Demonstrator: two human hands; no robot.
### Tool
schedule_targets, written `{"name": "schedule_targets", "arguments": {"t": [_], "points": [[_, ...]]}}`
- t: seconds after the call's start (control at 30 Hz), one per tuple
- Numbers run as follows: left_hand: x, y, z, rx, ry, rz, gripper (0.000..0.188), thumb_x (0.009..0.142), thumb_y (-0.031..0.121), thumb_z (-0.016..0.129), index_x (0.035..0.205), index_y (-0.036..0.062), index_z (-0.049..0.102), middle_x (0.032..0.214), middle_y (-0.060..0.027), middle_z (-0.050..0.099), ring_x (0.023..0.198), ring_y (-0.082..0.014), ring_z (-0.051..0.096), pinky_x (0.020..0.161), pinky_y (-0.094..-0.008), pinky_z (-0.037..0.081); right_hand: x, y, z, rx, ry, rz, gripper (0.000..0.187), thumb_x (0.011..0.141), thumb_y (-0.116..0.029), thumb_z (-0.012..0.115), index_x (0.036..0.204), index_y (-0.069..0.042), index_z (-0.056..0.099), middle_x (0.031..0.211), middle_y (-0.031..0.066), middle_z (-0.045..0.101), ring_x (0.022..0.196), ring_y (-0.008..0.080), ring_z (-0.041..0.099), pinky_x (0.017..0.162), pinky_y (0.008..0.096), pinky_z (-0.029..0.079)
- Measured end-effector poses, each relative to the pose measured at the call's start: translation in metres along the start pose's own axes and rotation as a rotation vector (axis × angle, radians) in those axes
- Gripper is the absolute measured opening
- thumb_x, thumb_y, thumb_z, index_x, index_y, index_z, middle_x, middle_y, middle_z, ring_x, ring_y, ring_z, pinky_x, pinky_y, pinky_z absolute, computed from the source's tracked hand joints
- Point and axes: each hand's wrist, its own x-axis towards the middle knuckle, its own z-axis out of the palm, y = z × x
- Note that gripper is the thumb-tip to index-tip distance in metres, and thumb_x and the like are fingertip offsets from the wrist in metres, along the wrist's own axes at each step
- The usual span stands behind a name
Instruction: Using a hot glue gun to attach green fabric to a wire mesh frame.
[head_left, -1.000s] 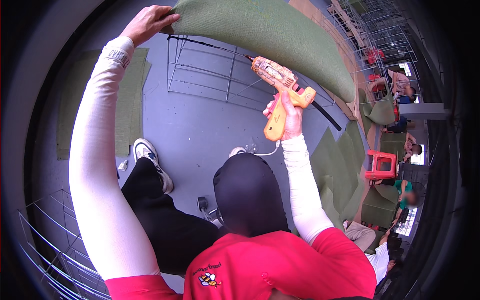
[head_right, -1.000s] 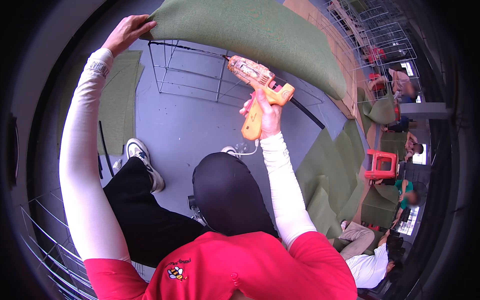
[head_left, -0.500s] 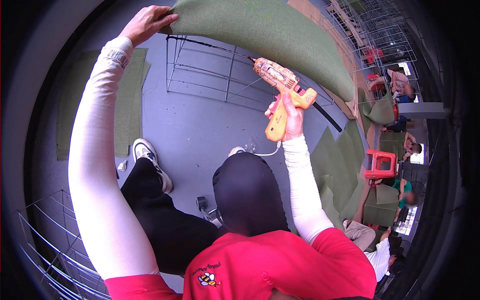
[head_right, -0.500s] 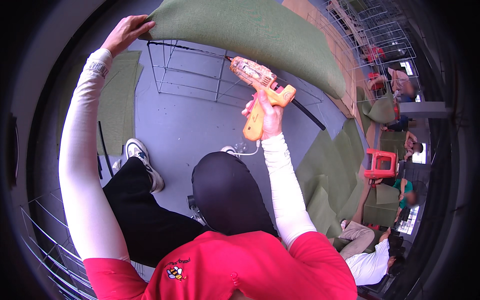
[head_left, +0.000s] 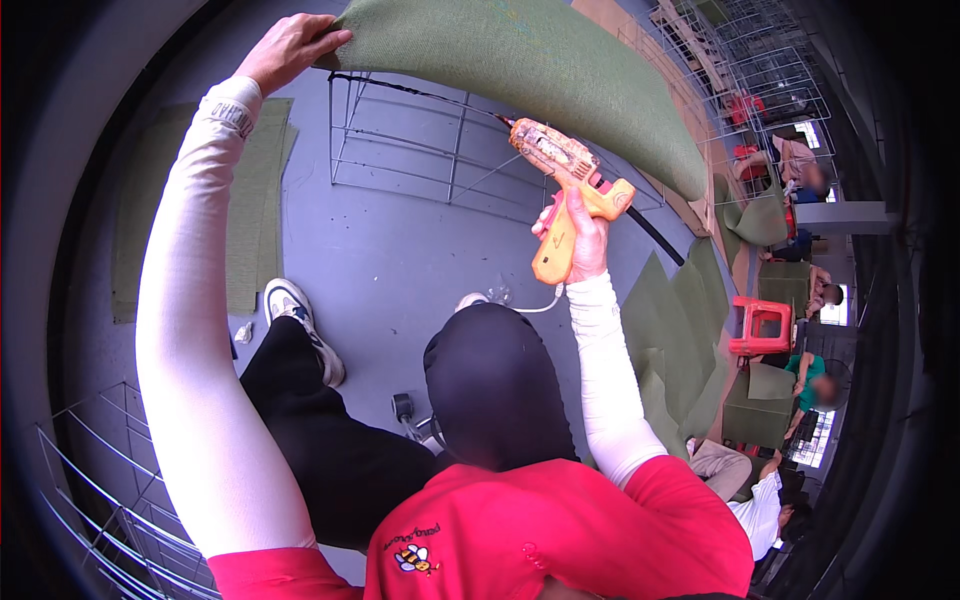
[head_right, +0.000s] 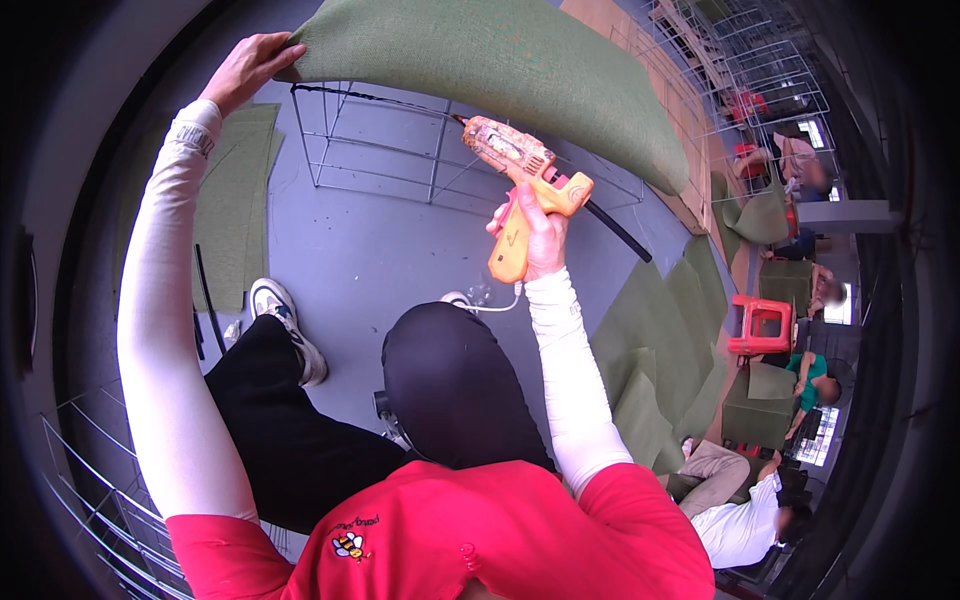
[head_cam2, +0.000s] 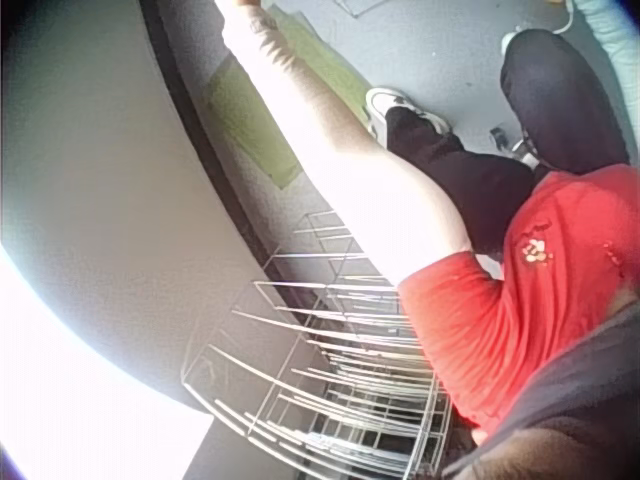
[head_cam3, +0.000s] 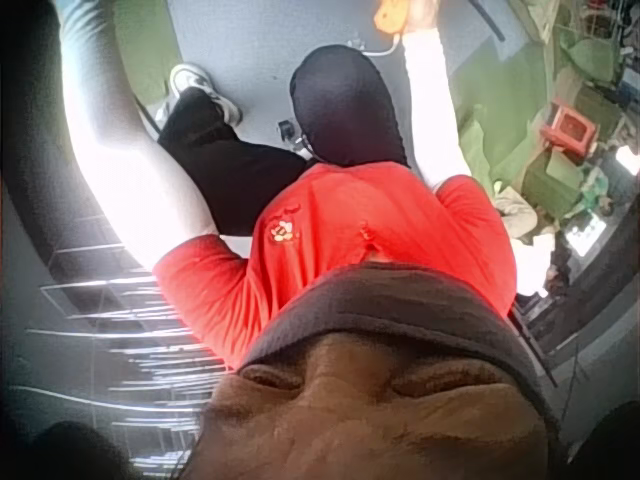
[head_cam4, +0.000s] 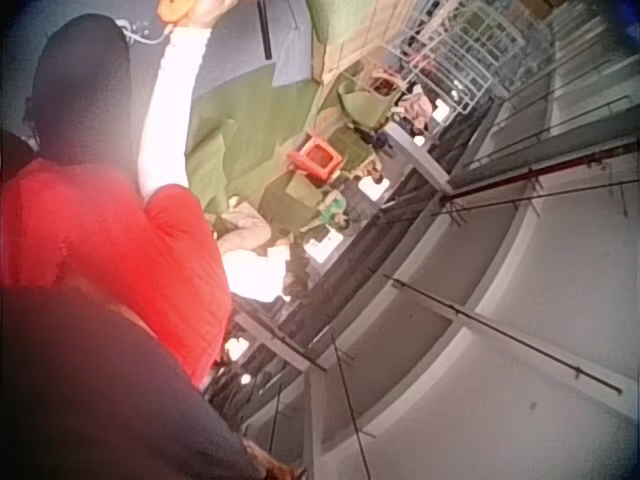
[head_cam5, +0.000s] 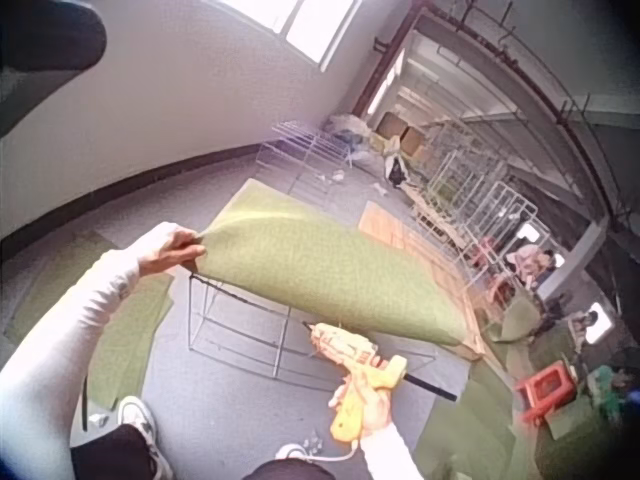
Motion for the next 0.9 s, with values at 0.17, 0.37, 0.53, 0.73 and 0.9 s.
{"name": "schedule_targets", "arguments": {"t": [0.17,0.37,0.53,0.73,0.9], "points": [[0.003,0.003,-0.003,-0.006,-0.052,-0.046,0.048,0.089,0.045,0.052,0.101,0.0003,0.063,0.078,-0.0127,0.063,0.07,-0.0186,0.06,0.068,-0.0328,0.048,-0.001,-0.001,-0.003,-0.008,0.007,-0.02,0.038,0.085,-0.036,0.062,0.092,0.0,0.051,0.066,0.0102,0.057,0.054,0.0203,0.058,0.05,0.0302,0.05],[0.006,0.008,-0.008,-0.023,-0.143,-0.081,0.052,0.088,0.047,0.053,0.106,-0.0007,0.062,0.086,-0.0144,0.064,0.078,-0.0203,0.061,0.073,-0.0314,0.048,-0.003,-0.006,-0.006,-0.008,0.013,-0.013,0.038,0.085,-0.036,0.061,0.093,0.0,0.05,0.066,0.0107,0.057,0.053,0.0206,0.058,0.05,0.0302,0.05],[0.005,0.004,-0.002,-0.023,-0.111,-0.081,0.051,0.088,0.046,0.052,0.105,-0.001,0.062,0.085,-0.0141,0.064,0.077,-0.0202,0.061,0.072,-0.0316,0.048,-0.003,-0.005,-0.012,0.003,0.013,-0.013,0.038,0.086,-0.035,0.061,0.093,0.0,0.05,0.066,0.0107,0.056,0.054,0.0205,0.058,0.05,0.0304,0.05],[0.008,0.006,-0.004,-0.058,-0.138,-0.068,0.051,0.088,0.047,0.053,0.104,-0.0007,0.062,0.084,-0.0137,0.063,0.076,-0.0198,0.06,0.071,-0.0321,0.047,-0.004,-0.008,-0.016,-0.002,0.025,-0.018,0.037,0.086,-0.035,0.061,0.093,0.0,0.05,0.067,0.0103,0.056,0.054,0.0198,0.058,0.05,0.0305,0.05],[0.008,0.008,-0.003,-0.04,-0.125,-0.079,0.051,0.088,0.047,0.054,0.102,-0.0018,0.061,0.083,-0.0139,0.063,0.075,-0.0191,0.06,0.071,-0.0315,0.047,-0.005,-0.009,-0.02,0.01,0.042,-0.014,0.036,0.086,-0.034,0.061,0.094,-0.001,0.051,0.067,0.0102,0.057,0.054,0.0199,0.058,0.05,0.0301,0.05]]}}
